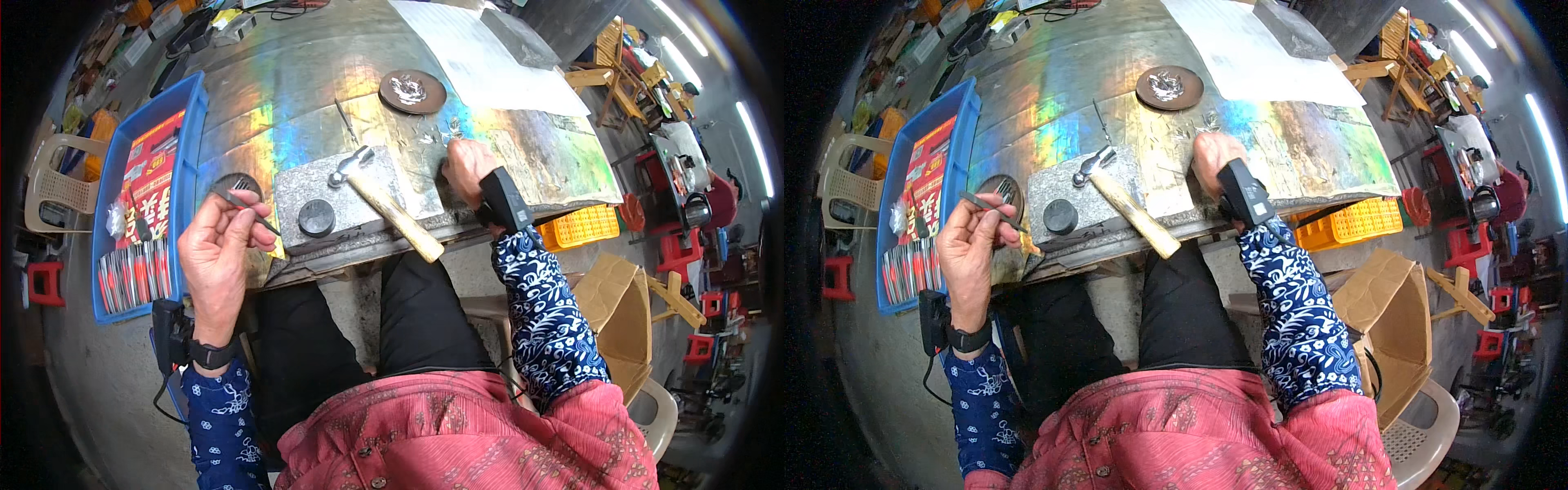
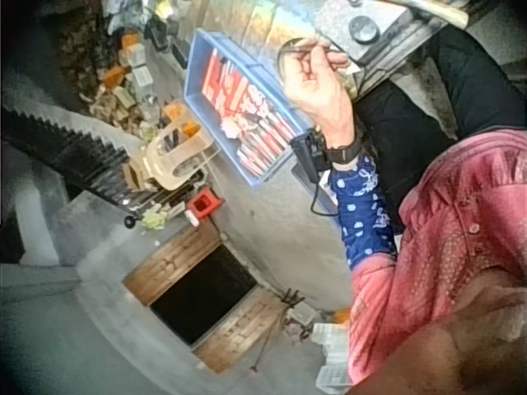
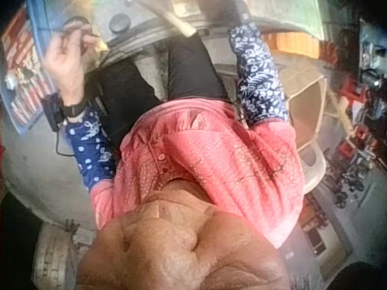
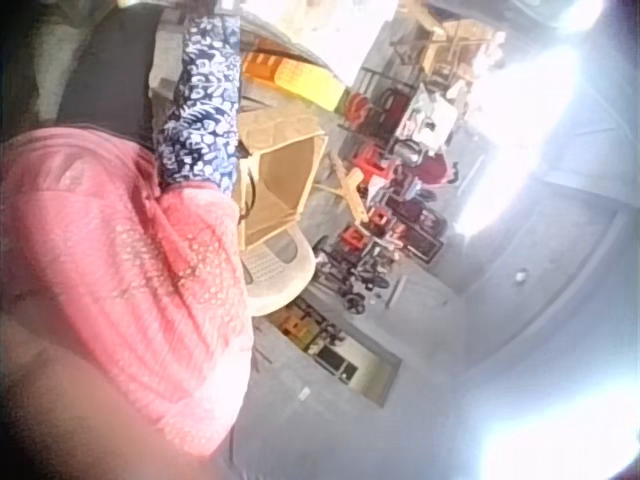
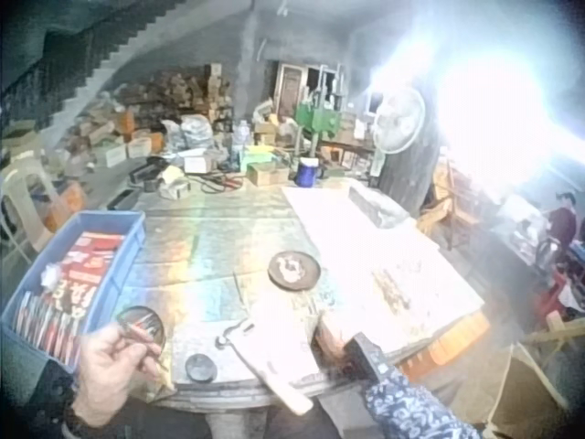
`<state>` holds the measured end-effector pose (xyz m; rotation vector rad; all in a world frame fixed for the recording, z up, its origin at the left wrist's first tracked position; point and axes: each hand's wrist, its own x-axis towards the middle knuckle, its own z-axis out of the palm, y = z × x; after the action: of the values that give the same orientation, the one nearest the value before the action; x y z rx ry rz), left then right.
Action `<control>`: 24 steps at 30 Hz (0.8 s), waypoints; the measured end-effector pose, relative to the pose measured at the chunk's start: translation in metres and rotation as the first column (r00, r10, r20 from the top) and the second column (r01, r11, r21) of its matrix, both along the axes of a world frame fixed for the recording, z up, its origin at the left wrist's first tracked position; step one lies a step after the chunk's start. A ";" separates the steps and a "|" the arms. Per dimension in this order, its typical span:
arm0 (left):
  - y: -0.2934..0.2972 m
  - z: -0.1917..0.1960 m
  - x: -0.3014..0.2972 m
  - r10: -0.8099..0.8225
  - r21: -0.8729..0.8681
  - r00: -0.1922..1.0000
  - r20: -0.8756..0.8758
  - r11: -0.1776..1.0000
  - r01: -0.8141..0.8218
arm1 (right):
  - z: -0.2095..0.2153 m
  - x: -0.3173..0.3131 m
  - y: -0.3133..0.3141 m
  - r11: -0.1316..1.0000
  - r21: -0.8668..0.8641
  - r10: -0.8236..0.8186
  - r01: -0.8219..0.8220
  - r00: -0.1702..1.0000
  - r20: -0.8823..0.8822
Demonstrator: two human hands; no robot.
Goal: The person repeatedly picks up small metal pins, places them on a metal block, and strikes them with a hammer to shape or flatten them. After each strike, the pin is moved aside and a new one is selected from a nearby tray.
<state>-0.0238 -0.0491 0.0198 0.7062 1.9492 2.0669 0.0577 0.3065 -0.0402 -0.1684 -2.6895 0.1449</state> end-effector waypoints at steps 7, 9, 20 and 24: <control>0.013 -0.017 0.002 0.023 0.031 1.000 -0.016 0.999 -0.023 | 0.021 0.019 0.003 0.954 -0.213 -0.157 0.212 0.956 0.248; 0.013 -0.019 0.003 0.029 0.044 0.999 -0.018 0.999 -0.028 | 0.023 0.024 0.001 0.919 -0.337 -0.152 0.203 0.973 0.172; 0.016 -0.029 0.006 0.060 -0.030 0.995 -0.081 0.998 -0.062 | 0.047 0.053 -0.045 0.370 -0.928 -0.119 -0.035 0.989 -0.085; 0.016 -0.029 0.009 0.059 -0.087 0.989 -0.138 0.994 -0.072 | 0.063 0.059 -0.063 0.339 -0.938 -0.063 -0.076 0.993 -0.103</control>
<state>-0.0144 -0.0332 -0.0090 0.7909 2.1527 1.9992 0.1170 0.2435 0.0230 -0.4714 -2.0939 1.6922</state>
